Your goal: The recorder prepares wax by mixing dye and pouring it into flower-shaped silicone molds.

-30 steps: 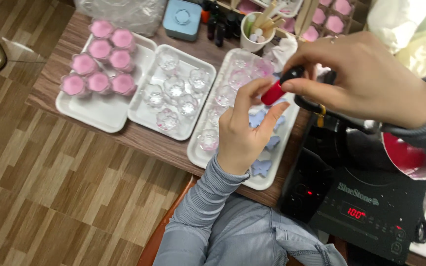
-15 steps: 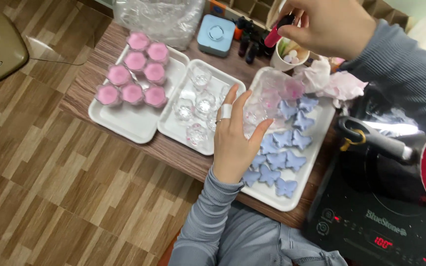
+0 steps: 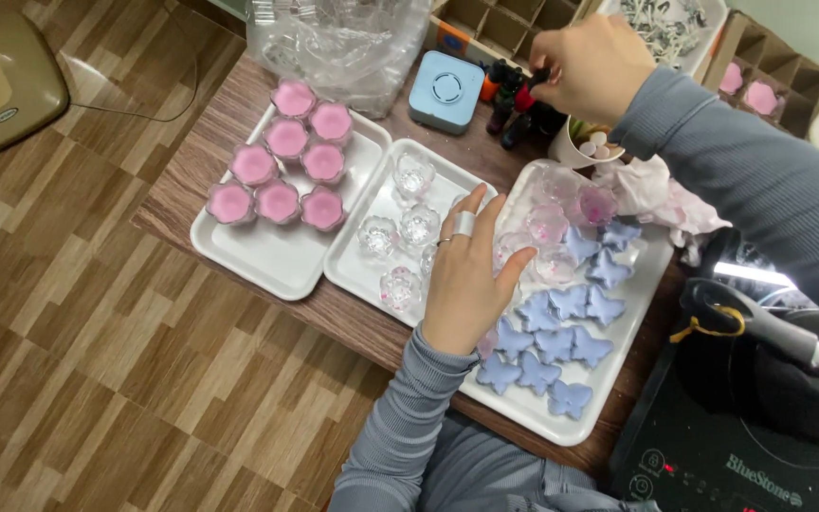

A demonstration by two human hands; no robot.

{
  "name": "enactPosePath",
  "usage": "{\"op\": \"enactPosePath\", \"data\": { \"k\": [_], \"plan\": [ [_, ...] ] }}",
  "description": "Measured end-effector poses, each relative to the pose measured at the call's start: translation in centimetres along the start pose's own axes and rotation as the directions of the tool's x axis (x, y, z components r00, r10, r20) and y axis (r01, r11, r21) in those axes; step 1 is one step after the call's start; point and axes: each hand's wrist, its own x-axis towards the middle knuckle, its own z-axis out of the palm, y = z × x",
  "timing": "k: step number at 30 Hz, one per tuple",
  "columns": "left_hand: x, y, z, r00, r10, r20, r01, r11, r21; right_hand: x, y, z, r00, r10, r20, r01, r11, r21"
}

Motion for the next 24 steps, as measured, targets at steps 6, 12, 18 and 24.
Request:
{"op": "enactPosePath", "data": {
  "k": [6,12,18,24],
  "plan": [
    [0.8,-0.4,0.7,0.998,-0.018,0.058,0.015,0.999,0.043,0.3,-0.4,1.3,0.997,0.024,0.068,-0.017,0.995,-0.098],
    [1.1,-0.4,0.8,0.998,-0.016,0.068,0.012,0.998,0.068,0.6,-0.7,2.3,0.989,0.079,0.123,-0.063,0.989,-0.132],
    [1.7,0.6,0.4,0.996,-0.032,0.088,0.026,0.997,0.072,0.7,-0.8,1.9,0.988,0.067,0.142,-0.059,0.996,-0.059],
    [1.7,3.0,-0.2,0.995,0.057,0.082,-0.061,0.997,0.053,-1.8,-1.7,-3.7,0.998,0.001,0.056,0.001,0.999,-0.035]
  ]
}}
